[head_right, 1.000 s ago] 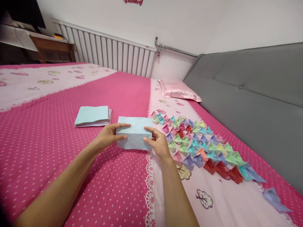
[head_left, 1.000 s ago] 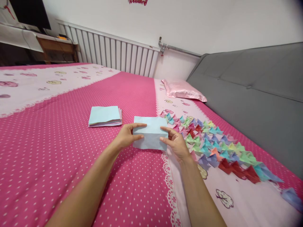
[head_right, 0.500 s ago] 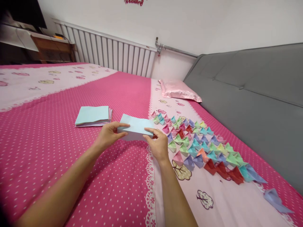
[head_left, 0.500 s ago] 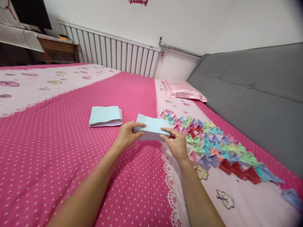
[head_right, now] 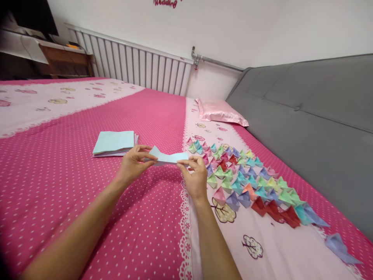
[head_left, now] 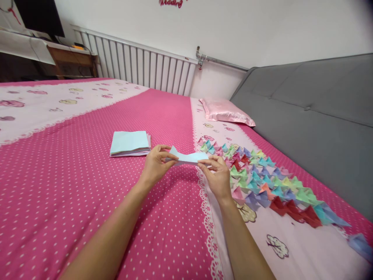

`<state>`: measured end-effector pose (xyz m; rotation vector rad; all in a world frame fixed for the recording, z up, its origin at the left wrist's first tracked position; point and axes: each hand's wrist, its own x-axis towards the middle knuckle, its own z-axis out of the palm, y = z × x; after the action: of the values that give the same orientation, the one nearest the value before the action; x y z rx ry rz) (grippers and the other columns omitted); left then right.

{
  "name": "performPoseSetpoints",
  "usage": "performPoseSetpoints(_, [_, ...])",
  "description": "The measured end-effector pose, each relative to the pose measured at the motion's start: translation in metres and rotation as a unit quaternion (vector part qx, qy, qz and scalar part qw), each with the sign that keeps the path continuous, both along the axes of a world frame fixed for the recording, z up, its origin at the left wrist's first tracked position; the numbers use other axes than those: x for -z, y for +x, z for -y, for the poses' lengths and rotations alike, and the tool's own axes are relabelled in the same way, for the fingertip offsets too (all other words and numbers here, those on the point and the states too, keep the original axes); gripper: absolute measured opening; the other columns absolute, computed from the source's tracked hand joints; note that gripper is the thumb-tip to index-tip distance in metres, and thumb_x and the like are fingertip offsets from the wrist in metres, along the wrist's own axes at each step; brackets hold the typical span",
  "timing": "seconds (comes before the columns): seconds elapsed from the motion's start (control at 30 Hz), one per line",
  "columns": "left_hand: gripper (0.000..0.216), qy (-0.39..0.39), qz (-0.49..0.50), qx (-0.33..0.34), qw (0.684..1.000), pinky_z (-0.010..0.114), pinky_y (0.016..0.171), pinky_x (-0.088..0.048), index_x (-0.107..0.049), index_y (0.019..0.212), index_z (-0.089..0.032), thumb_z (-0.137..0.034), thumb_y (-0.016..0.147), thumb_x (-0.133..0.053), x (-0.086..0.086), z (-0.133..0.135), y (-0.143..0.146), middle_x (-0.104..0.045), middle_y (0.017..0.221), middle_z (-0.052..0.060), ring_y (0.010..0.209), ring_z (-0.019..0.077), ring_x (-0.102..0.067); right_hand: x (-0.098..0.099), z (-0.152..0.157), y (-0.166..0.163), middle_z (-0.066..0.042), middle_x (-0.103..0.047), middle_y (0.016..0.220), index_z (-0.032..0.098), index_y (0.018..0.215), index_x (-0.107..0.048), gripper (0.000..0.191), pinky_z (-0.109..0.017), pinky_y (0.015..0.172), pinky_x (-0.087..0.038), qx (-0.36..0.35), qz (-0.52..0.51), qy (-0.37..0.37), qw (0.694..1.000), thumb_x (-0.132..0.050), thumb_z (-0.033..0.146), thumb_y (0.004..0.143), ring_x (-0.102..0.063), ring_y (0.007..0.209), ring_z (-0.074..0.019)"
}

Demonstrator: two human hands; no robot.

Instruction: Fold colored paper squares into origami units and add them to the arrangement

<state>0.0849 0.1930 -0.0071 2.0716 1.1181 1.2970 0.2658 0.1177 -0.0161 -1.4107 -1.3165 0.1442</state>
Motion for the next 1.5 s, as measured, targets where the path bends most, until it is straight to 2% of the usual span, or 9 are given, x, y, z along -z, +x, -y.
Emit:
performPoseSetpoints(0.13, [0.007, 0.035, -0.003, 0.007, 0.999, 0.036, 0.086, -0.041, -0.069, 0.066, -0.021, -0.017, 0.061, -0.070, -0.001, 0.001, -0.003, -0.059, 0.102, 0.005, 0.098, 0.0199, -0.053, -0.005, 0.001, -0.001, -0.006, -0.048, 0.118, 0.023, 0.075, -0.069, 0.011, -0.038, 0.091, -0.035, 0.047, 0.054, 0.022, 0.997, -0.061, 0.029, 0.072, -0.045, 0.107, -0.0221])
performPoseSetpoints(0.23, [0.006, -0.032, 0.041, 0.036, 0.998, 0.034, 0.084, -0.043, -0.069, 0.067, -0.018, -0.023, 0.062, -0.070, -0.003, 0.002, -0.005, -0.065, 0.091, 0.005, 0.089, 0.0192, -0.058, -0.005, 0.001, 0.001, -0.006, -0.053, 0.116, 0.021, 0.075, -0.068, 0.011, -0.039, 0.095, -0.031, 0.035, 0.035, 0.024, 0.998, -0.060, 0.028, 0.073, -0.045, 0.110, -0.0222])
performPoseSetpoints(0.4, [0.019, -0.206, 0.140, 0.108, 0.963, 0.027, 0.062, -0.047, -0.068, 0.073, -0.014, -0.032, 0.067, -0.065, -0.005, 0.006, -0.003, -0.068, 0.068, 0.004, 0.061, 0.0150, -0.060, 0.001, -0.002, 0.005, -0.004, -0.065, 0.078, 0.017, 0.081, -0.066, 0.020, -0.031, 0.073, -0.044, -0.023, -0.110, -0.019, 0.993, -0.058, 0.035, 0.074, -0.058, 0.074, -0.0171])
performPoseSetpoints(0.5, [0.021, -0.231, 0.193, 0.109, 0.947, 0.025, 0.059, -0.047, -0.067, 0.073, -0.013, -0.032, 0.066, -0.066, -0.007, 0.008, -0.002, -0.068, 0.068, 0.004, 0.059, 0.0130, -0.058, 0.004, -0.003, 0.004, 0.001, -0.059, 0.059, 0.016, 0.082, -0.066, 0.026, -0.025, 0.055, -0.043, -0.026, -0.195, -0.048, 0.979, -0.061, 0.038, 0.070, -0.052, 0.053, -0.0119])
performPoseSetpoints(0.67, [0.031, -0.267, 0.229, 0.103, 0.931, 0.024, 0.059, -0.046, -0.065, 0.079, -0.011, -0.037, 0.063, -0.068, -0.009, 0.007, -0.005, -0.067, 0.073, 0.006, 0.062, 0.0127, -0.058, 0.004, -0.002, 0.003, 0.001, -0.058, 0.055, 0.014, 0.083, -0.065, 0.029, -0.024, 0.051, -0.042, -0.050, -0.261, -0.069, 0.962, -0.065, 0.039, 0.066, -0.051, 0.050, -0.0119])
performPoseSetpoints(0.83, [0.046, -0.234, 0.087, 0.112, 0.962, 0.022, 0.050, -0.040, -0.062, 0.100, -0.014, -0.040, 0.062, -0.068, -0.009, 0.009, -0.006, -0.062, 0.063, 0.002, 0.055, 0.0123, -0.055, 0.002, 0.001, 0.005, -0.002, -0.063, 0.063, 0.016, 0.079, -0.066, 0.025, -0.027, 0.056, -0.043, -0.037, -0.135, -0.084, 0.987, -0.060, 0.038, 0.070, -0.055, 0.056, -0.0147])
performPoseSetpoints(1.03, [0.029, -0.217, -0.074, 0.226, 0.947, 0.020, 0.047, -0.036, -0.068, 0.081, -0.013, -0.038, 0.069, -0.059, -0.017, 0.020, -0.005, -0.063, 0.064, 0.003, 0.055, 0.0121, -0.052, -0.017, 0.012, -0.003, -0.003, -0.066, 0.074, 0.018, 0.076, -0.066, 0.018, -0.029, 0.066, -0.044, -0.072, -0.006, -0.090, 0.993, -0.056, 0.033, 0.074, -0.059, 0.068, -0.0176])
performPoseSetpoints(1.27, [0.034, -0.226, -0.140, 0.261, 0.928, 0.020, 0.038, -0.018, -0.055, 0.053, -0.013, -0.038, 0.075, -0.050, -0.026, 0.029, -0.006, -0.037, 0.045, -0.004, 0.040, 0.0059, -0.029, -0.032, 0.022, -0.012, -0.002, -0.067, 0.076, 0.019, 0.076, -0.065, 0.014, -0.028, 0.066, -0.044, -0.147, 0.013, -0.104, 0.984, -0.056, 0.029, 0.075, -0.060, 0.071, -0.0167])
performPoseSetpoints(1.5, [0.034, -0.237, -0.148, 0.303, 0.911, 0.021, 0.039, -0.015, -0.052, 0.054, -0.013, -0.039, 0.077, -0.048, -0.023, 0.030, -0.004, -0.028, 0.048, -0.005, 0.043, 0.0061, -0.021, -0.032, 0.023, -0.011, -0.001, -0.064, 0.076, 0.020, 0.087, -0.064, 0.024, -0.027, 0.061, -0.044, -0.138, -0.012, -0.131, 0.982, -0.066, 0.030, 0.065, -0.058, 0.069, -0.0159])
